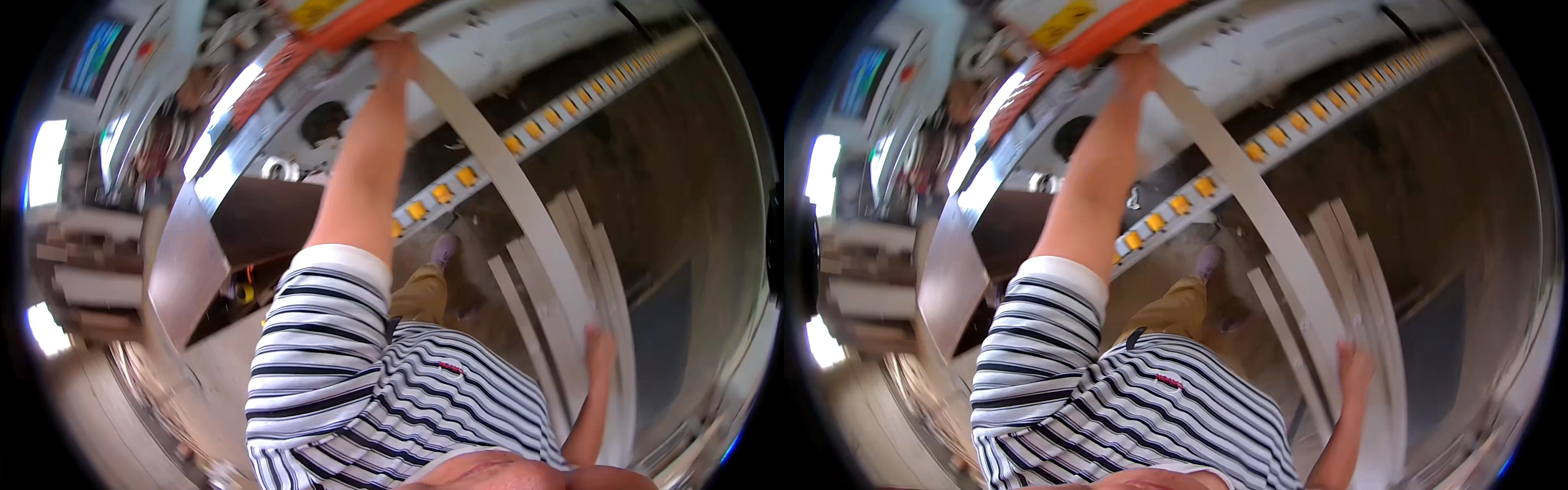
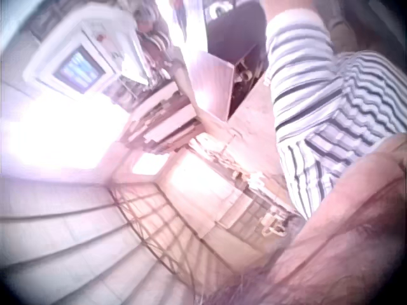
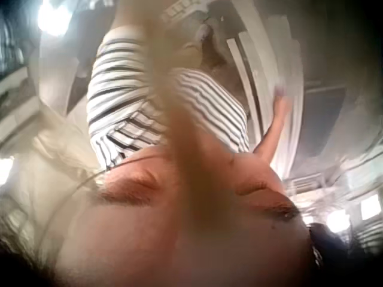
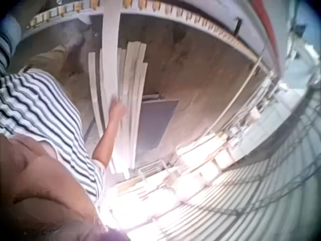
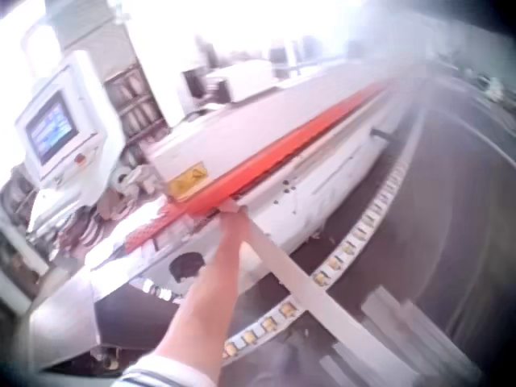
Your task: The person feeds wooden slats one by one into an edge banding machine. The person then grasps the handle of a mobile cart and pushes it across the floor.
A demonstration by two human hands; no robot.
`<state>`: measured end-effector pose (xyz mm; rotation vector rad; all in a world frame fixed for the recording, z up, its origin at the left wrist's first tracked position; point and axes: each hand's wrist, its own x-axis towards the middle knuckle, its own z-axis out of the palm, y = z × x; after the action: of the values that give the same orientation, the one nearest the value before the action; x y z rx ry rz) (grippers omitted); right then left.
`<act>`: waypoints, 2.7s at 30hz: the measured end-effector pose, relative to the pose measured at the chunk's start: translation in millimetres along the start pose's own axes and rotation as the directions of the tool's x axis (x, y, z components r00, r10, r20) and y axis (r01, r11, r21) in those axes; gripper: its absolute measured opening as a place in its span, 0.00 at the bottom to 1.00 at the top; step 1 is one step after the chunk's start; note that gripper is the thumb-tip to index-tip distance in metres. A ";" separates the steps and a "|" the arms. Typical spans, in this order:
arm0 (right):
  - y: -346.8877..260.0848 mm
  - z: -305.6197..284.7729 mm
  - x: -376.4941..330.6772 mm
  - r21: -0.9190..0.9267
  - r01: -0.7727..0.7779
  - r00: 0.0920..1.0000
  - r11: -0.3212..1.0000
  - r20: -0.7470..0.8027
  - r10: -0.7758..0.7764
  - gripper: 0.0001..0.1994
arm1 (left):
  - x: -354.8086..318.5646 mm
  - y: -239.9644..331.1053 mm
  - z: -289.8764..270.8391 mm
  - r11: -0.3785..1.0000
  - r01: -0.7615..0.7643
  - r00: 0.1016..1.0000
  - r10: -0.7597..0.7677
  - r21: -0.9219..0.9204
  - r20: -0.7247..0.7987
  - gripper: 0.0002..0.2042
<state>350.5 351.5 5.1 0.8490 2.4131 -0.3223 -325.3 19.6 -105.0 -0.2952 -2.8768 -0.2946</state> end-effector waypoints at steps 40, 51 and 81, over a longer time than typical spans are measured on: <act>-163.0 13.8 -8.3 0.524 0.528 0.849 0.668 -0.333 -0.410 0.24 | -390.0 122.7 -198.8 0.282 0.333 0.909 0.156 -0.900 0.386 0.32; -195.0 -1.4 -54.8 0.588 0.576 0.791 0.568 -0.226 -0.568 0.27 | -341.2 86.3 -258.6 -0.239 0.589 0.792 -0.019 -0.772 0.610 0.13; -77.7 80.4 -109.1 0.219 0.212 0.977 0.952 -0.081 -0.199 0.28 | -144.7 -99.1 -130.4 0.403 0.644 0.669 -0.709 -0.651 0.223 0.34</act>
<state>405.6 205.3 5.4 0.7094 2.5582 -0.6730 -182.1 -129.6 -34.3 0.8287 -2.4781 -1.5016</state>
